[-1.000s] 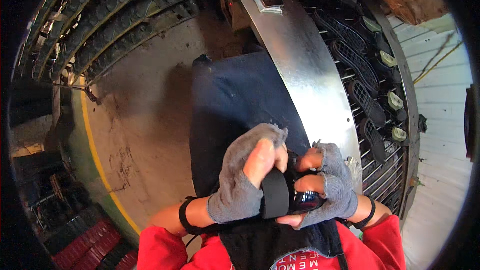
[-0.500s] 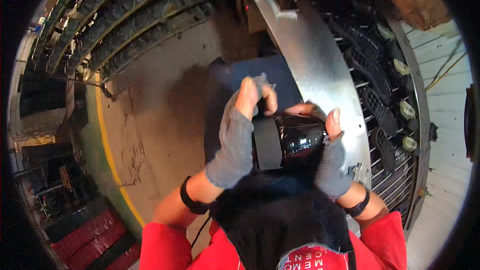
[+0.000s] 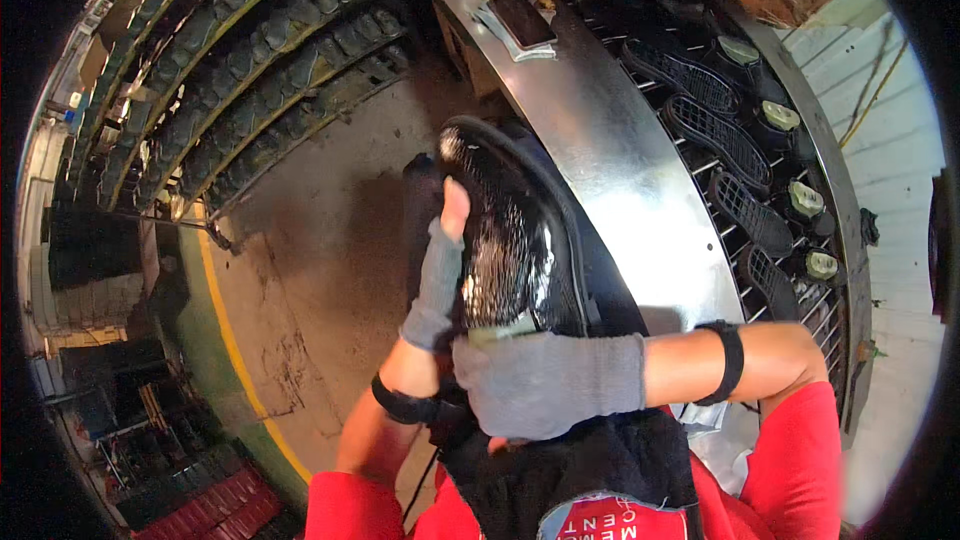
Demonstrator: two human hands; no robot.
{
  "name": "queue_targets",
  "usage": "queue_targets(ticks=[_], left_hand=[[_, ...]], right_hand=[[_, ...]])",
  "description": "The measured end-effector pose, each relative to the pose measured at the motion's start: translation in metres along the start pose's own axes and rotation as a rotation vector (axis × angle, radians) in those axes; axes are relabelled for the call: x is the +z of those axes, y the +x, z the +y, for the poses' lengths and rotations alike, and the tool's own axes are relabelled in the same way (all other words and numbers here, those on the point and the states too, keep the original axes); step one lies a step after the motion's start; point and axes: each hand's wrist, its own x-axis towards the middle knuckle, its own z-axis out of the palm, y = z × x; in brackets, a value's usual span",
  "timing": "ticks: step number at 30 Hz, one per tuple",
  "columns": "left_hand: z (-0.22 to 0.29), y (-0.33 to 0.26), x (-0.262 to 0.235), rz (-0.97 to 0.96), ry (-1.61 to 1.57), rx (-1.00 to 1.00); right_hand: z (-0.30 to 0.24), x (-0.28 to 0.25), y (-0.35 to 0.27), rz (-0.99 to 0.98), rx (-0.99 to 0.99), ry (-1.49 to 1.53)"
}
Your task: Inspect glossy shoe uppers and soles before placing them on a conveyor belt in a manufacturing facility.
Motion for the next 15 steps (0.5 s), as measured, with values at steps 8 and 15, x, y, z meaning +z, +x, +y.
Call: queue_targets(ticks=[8,15], left_hand=[[-0.033,-0.044,-0.009,0.066,-0.209,0.161],[-0.011,-0.064,0.025,0.066,0.012,0.123]], right_hand=[[0.011,0.008,-0.05,0.967,0.925,0.522],[0.0,0.01,-0.056,0.924,0.793,0.749]])
